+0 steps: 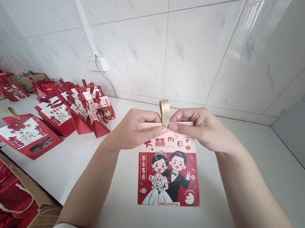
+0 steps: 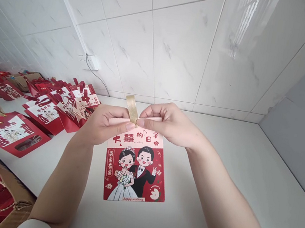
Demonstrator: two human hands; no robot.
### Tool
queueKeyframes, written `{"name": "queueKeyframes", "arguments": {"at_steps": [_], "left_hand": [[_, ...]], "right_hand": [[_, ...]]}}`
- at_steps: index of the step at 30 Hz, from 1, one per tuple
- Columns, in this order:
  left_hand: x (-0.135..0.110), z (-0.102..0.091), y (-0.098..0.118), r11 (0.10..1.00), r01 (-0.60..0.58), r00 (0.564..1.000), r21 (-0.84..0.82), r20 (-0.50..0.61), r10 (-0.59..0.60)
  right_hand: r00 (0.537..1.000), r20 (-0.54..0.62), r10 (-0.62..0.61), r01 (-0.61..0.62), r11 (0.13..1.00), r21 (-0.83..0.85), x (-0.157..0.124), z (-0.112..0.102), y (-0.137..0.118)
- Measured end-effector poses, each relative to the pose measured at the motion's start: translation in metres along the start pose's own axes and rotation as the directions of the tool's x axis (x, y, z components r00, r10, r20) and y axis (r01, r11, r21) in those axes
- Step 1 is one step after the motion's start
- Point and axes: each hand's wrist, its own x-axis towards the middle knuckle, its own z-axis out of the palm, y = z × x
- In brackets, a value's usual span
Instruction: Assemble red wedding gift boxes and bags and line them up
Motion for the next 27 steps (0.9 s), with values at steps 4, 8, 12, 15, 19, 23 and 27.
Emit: {"name": "queueKeyframes", "arguments": {"at_steps": [4,8,12,15,19,23,27], "left_hand": [[0.000,-0.003,-0.001,0.996,0.084,0.994,-0.012,0.075,-0.082],[-0.001,-0.007,-0.003,0.988,0.151,0.979,-0.029,0.143,-0.146],[-0.001,-0.007,-0.002,0.980,0.186,0.975,-0.066,0.136,-0.176],[0.000,-0.004,-0.002,0.980,0.184,0.980,-0.082,0.097,-0.176],[0.003,0.001,-0.006,0.982,0.153,0.988,-0.110,0.049,-0.148],[0.004,0.000,-0.009,0.985,0.136,0.991,-0.104,0.003,-0.136],[0.002,-0.004,-0.007,0.969,0.208,0.978,-0.137,0.040,-0.204]], "right_hand": [[1.000,0.011,0.000,0.000,0.999,-0.034,0.003,-0.004,0.003],[1.000,0.011,0.024,-0.023,0.997,-0.067,0.006,-0.005,0.006],[1.000,0.025,0.014,-0.013,0.999,-0.044,0.007,-0.006,0.008],[1.000,0.002,0.001,-0.001,0.999,-0.038,0.006,-0.005,0.008],[0.997,-0.078,-0.013,0.011,1.000,-0.027,0.007,0.000,0.008],[0.990,-0.136,-0.032,0.028,0.999,-0.031,0.009,0.004,0.011],[0.992,-0.104,-0.070,0.064,0.996,-0.059,0.009,0.001,0.012]]}}
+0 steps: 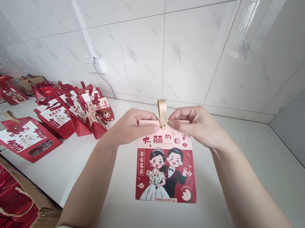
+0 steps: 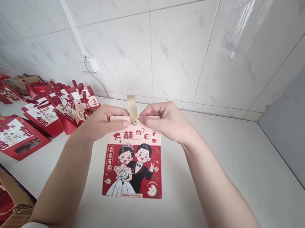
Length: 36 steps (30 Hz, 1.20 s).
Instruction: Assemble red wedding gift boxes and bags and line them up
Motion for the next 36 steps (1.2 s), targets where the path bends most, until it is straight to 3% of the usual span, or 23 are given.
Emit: {"name": "queueKeyframes", "arguments": {"at_steps": [2,4,7,10,15,21,26,36], "left_hand": [[0.000,-0.001,0.001,0.998,0.031,1.000,-0.061,0.003,-0.031],[0.001,-0.001,0.001,0.992,0.034,0.999,-0.125,-0.028,-0.038],[0.003,0.000,-0.001,0.985,0.021,0.993,-0.171,-0.112,-0.041],[0.004,0.003,-0.001,0.989,0.000,0.988,-0.149,-0.152,-0.023],[0.004,0.014,0.000,0.998,-0.045,0.985,-0.038,-0.166,0.038],[0.005,0.022,-0.003,0.993,-0.100,0.935,0.069,-0.336,0.117],[0.004,0.022,-0.001,0.982,-0.131,0.879,0.139,-0.442,0.180],[0.006,0.022,-0.005,0.984,-0.098,0.867,0.146,-0.473,0.156]], "right_hand": [[0.994,-0.042,-0.105,0.103,0.993,-0.055,-0.001,-0.001,-0.001],[0.947,-0.135,-0.293,0.265,0.945,-0.189,-0.003,-0.001,-0.002],[0.807,-0.182,-0.561,0.413,0.758,-0.505,-0.004,0.002,-0.002],[0.740,-0.105,-0.664,0.414,0.573,-0.707,-0.003,0.007,0.000],[0.731,0.008,-0.682,0.449,0.472,-0.759,-0.002,0.011,0.002],[0.709,0.040,-0.704,0.444,0.401,-0.801,-0.003,0.010,-0.001],[0.718,0.003,-0.696,0.359,0.367,-0.858,-0.005,0.015,-0.004],[0.700,0.000,-0.714,0.280,0.274,-0.920,-0.001,0.022,0.005]]}}
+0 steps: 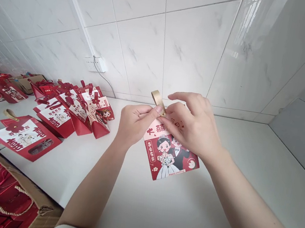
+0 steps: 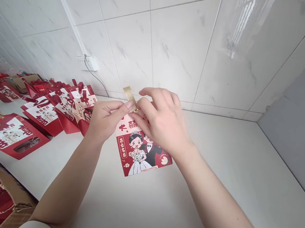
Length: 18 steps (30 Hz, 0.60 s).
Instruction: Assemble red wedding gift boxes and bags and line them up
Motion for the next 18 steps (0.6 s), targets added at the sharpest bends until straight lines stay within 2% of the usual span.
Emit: {"name": "queueKeyframes", "arguments": {"at_steps": [6,13,18], "left_hand": [[0.003,0.002,-0.005,1.000,0.023,1.000,0.021,0.005,-0.023],[0.003,0.005,-0.007,0.994,-0.001,1.000,0.109,-0.025,0.004],[0.004,0.005,-0.010,0.993,-0.022,1.000,0.116,-0.008,0.023]], "right_hand": [[1.000,0.001,0.004,-0.004,1.000,0.001,-0.002,0.008,0.002],[0.999,0.000,0.045,-0.045,0.999,0.016,-0.005,0.016,0.004],[0.997,-0.003,0.074,-0.074,0.997,0.032,-0.007,0.025,0.002]]}}
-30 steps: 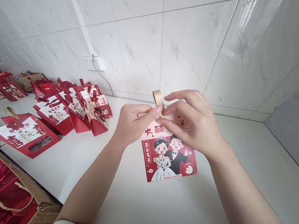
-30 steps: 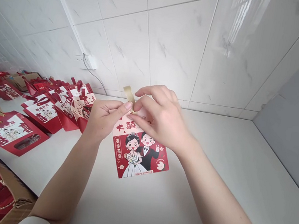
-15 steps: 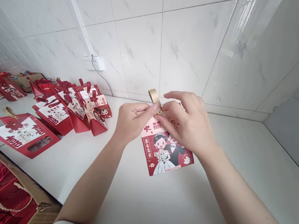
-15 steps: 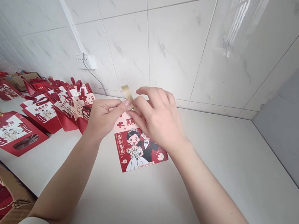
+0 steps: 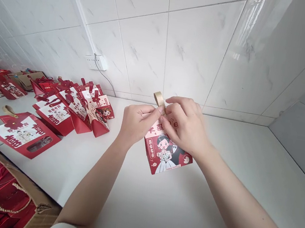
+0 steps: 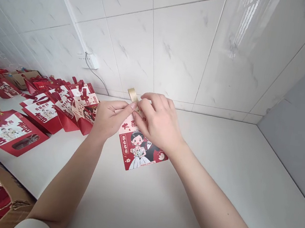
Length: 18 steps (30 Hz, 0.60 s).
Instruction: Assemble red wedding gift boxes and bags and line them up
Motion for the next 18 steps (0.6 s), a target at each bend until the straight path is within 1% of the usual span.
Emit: {"name": "queueKeyframes", "arguments": {"at_steps": [3,5,6,8,9,10,11,13,14,15,16,18], "left_hand": [[0.002,-0.002,-0.003,1.000,-0.014,0.999,-0.005,0.041,0.014],[0.004,-0.005,-0.004,0.999,-0.030,0.995,-0.012,0.095,0.031],[0.004,-0.008,-0.004,0.999,-0.036,0.992,-0.017,0.119,0.037],[0.006,-0.014,-0.005,0.999,-0.038,0.988,-0.034,0.145,0.043],[0.006,-0.016,-0.005,0.998,-0.037,0.989,-0.047,0.141,0.043],[0.007,-0.018,-0.006,0.997,-0.033,0.991,-0.064,0.130,0.041],[0.008,-0.020,-0.007,0.996,-0.025,0.992,-0.085,0.119,0.035],[0.009,-0.022,-0.010,0.992,0.009,0.994,-0.126,0.111,0.005],[0.009,-0.022,-0.013,0.989,0.036,0.993,-0.146,0.116,-0.019],[0.010,-0.022,-0.015,0.984,0.070,0.990,-0.165,0.129,-0.049],[0.011,-0.022,-0.019,0.978,0.107,0.986,-0.181,0.148,-0.081],[0.015,-0.022,-0.027,0.967,0.175,0.972,-0.186,0.191,-0.139]], "right_hand": [[0.999,0.035,0.033,-0.035,0.998,0.053,0.000,0.001,-0.001],[0.995,0.070,0.069,-0.080,0.981,0.178,0.002,-0.004,-0.002],[0.991,0.091,0.101,-0.122,0.956,0.266,0.003,-0.009,-0.002],[0.967,0.151,0.207,-0.253,0.863,0.438,0.006,-0.019,-0.001],[0.940,0.211,0.269,-0.340,0.797,0.499,0.007,-0.024,0.001],[0.901,0.295,0.317,-0.431,0.725,0.537,0.008,-0.028,0.004],[0.853,0.396,0.341,-0.518,0.651,0.554,0.009,-0.031,0.007],[0.753,0.573,0.324,-0.649,0.515,0.561,0.009,-0.032,0.012],[0.720,0.623,0.306,-0.685,0.458,0.567,0.009,-0.030,0.015],[0.703,0.645,0.298,-0.705,0.410,0.579,0.008,-0.027,0.018],[0.698,0.648,0.305,-0.714,0.373,0.593,0.007,-0.023,0.021],[0.700,0.618,0.357,-0.714,0.340,0.612,0.004,-0.011,0.028]]}}
